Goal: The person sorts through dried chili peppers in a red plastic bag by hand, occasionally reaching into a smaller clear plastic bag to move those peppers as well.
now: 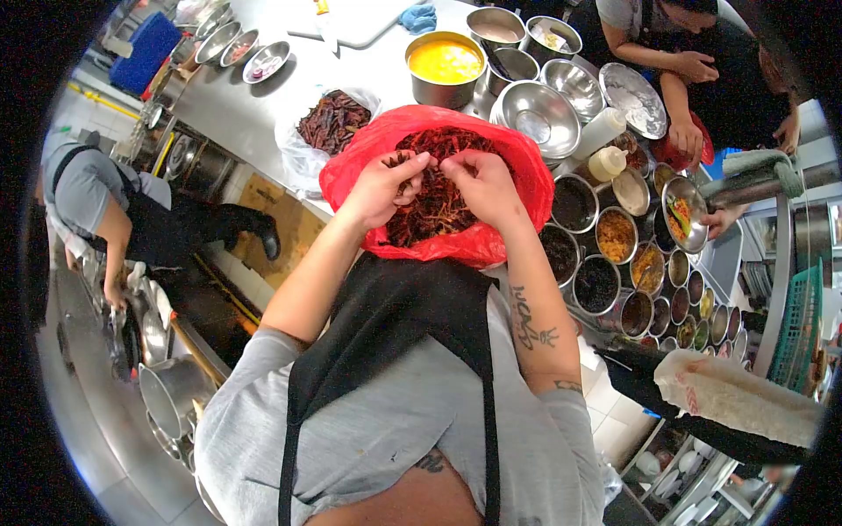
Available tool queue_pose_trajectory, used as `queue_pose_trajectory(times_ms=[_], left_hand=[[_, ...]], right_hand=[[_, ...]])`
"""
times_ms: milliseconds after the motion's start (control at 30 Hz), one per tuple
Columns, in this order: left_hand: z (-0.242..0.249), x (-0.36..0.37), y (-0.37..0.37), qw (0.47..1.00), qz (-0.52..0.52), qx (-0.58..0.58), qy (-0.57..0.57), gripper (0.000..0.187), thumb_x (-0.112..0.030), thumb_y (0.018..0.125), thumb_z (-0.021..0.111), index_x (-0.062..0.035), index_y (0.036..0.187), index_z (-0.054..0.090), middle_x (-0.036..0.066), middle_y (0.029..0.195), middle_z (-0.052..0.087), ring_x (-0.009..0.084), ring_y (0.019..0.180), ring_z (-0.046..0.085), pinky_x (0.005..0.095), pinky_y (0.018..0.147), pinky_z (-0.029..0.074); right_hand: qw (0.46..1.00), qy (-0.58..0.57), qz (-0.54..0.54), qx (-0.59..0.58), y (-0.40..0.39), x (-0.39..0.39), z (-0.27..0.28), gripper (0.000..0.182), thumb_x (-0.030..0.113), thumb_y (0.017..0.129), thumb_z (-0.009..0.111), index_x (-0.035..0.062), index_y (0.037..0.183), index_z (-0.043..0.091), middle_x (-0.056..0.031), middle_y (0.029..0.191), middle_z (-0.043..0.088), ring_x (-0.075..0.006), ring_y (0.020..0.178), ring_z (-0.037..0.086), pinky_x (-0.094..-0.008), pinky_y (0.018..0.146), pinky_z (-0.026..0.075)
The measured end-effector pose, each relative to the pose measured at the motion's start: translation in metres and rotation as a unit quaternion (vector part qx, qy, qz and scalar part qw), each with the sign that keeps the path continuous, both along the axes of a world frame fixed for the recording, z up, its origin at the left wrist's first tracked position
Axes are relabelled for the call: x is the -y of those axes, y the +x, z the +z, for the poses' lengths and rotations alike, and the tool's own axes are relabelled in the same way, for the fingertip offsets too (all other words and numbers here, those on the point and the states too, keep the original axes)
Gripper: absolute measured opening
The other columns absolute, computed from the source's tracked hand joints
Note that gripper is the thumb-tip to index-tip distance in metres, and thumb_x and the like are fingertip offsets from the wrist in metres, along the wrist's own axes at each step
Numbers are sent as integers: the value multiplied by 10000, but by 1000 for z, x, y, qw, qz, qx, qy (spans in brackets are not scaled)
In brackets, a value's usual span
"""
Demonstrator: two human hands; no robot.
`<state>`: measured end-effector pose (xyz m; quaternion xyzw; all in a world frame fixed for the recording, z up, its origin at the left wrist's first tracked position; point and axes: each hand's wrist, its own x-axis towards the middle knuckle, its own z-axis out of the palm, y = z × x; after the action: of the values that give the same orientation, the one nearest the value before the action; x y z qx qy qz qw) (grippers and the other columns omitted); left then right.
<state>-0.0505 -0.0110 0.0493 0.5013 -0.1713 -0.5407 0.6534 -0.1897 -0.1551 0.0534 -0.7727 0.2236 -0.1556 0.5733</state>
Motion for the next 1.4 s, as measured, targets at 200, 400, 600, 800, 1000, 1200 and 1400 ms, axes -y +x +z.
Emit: queue_pose_trajectory(times_ms=[200,400,600,800,1000,1200,1400], left_hand=[[-5,-6,6,993,20,-112,-24,177,-237,982,635,-69,930,644,-40,692,505,53,562,429,210,447,272],[-5,-12,17,986,44,-158,-31,251,-269,997,569,-117,806,507,-29,695,455,77,567,403,217,436,260],[-8,-16,17,987,31,-152,-43,210,-263,998,574,-115,856,530,-18,739,497,75,586,441,203,434,275],[-1,-20,6,997,72,-32,13,139,-221,984,620,-86,1018,616,-21,763,569,61,567,482,191,435,283],[-10,-8,-10,997,43,51,43,167,-155,917,726,-59,1046,683,-54,712,569,36,556,455,193,469,307],[-11,-3,-15,991,51,111,51,140,-126,899,741,-38,1005,719,-35,741,637,29,577,481,202,508,362],[-24,-5,-12,952,36,303,5,188,-119,897,724,14,1030,730,47,889,724,87,824,631,268,757,520]], right_hand=[[999,-10,44,-19,5,-9,-3,186,149,897,690,-15,980,715,-106,861,719,-156,785,653,-311,756,514],[972,-182,139,-50,15,-21,-38,202,104,820,697,66,1016,729,-167,994,680,-335,983,665,-425,872,526],[901,-349,115,-231,17,-44,-27,207,192,829,706,94,1010,716,-150,1232,587,-340,1141,587,-454,910,523],[960,-245,16,-132,5,-25,-24,209,230,829,734,57,942,705,-160,1077,648,-331,1013,645,-444,867,524],[994,-79,-67,-26,0,-30,-10,179,139,830,731,-6,932,703,-168,834,696,-301,750,681,-382,717,538],[994,-91,-55,-18,-5,-33,-4,184,126,841,723,-9,965,712,-166,852,713,-255,734,693,-372,708,542],[996,-59,-68,-8,-6,-29,-1,136,99,844,701,-5,931,721,-184,871,712,-260,735,700,-353,697,535]])
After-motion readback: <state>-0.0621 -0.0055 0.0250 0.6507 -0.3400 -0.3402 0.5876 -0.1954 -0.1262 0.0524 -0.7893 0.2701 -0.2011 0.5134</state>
